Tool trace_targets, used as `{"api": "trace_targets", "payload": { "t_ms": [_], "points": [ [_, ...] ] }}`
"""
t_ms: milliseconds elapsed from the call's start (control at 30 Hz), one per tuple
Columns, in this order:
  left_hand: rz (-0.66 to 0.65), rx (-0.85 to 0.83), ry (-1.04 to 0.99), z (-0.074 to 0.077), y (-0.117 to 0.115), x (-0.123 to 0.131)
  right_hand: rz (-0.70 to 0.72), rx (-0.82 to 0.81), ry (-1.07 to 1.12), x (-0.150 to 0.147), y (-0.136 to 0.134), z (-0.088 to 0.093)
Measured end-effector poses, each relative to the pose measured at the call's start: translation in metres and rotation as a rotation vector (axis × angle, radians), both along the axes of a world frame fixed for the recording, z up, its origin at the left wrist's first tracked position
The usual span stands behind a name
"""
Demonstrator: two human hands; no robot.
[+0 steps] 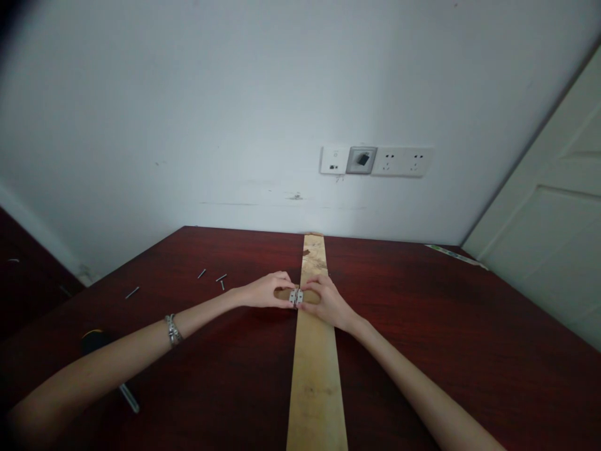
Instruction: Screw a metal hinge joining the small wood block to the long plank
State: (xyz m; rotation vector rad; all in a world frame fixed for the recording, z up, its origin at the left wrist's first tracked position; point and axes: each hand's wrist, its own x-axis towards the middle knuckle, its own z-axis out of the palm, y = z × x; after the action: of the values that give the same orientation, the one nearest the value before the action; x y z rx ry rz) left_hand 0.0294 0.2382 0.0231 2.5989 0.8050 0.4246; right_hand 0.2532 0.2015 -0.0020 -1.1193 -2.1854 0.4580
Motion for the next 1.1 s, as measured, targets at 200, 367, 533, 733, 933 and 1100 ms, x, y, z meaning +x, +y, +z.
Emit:
{"api": "trace_targets", "payload": {
  "t_ms": [200, 367, 533, 733, 933, 1100],
  "points": [
    [0.005, 0.002, -0.007, -0.004, 0.002, 0.0, 0.014, 0.02, 0.015, 0.004, -0.001, -0.003],
    [-0.002, 0.012, -0.013, -0.007, 0.004, 0.0, 0.018, 0.02, 0.032, 0.005, -0.001, -0.004],
    [-0.011, 0.009, -0.019, -0.008, 0.005, 0.001, 0.013, 0.008, 0.034, 0.006, -0.002, -0.003],
    [-0.026, 0.003, -0.033, -0.009, 0.006, 0.0, 0.019, 0.015, 0.031, 0.007, -0.002, -0.003],
    [-0.036, 0.013, -0.035, -0.011, 0.009, 0.001, 0.043, -0.015, 0.058, 0.009, -0.001, 0.0],
    [-0.051, 0.02, -0.041, -0.011, 0.01, 0.001, 0.035, -0.034, 0.079, 0.009, -0.002, 0.003]
  ]
}}
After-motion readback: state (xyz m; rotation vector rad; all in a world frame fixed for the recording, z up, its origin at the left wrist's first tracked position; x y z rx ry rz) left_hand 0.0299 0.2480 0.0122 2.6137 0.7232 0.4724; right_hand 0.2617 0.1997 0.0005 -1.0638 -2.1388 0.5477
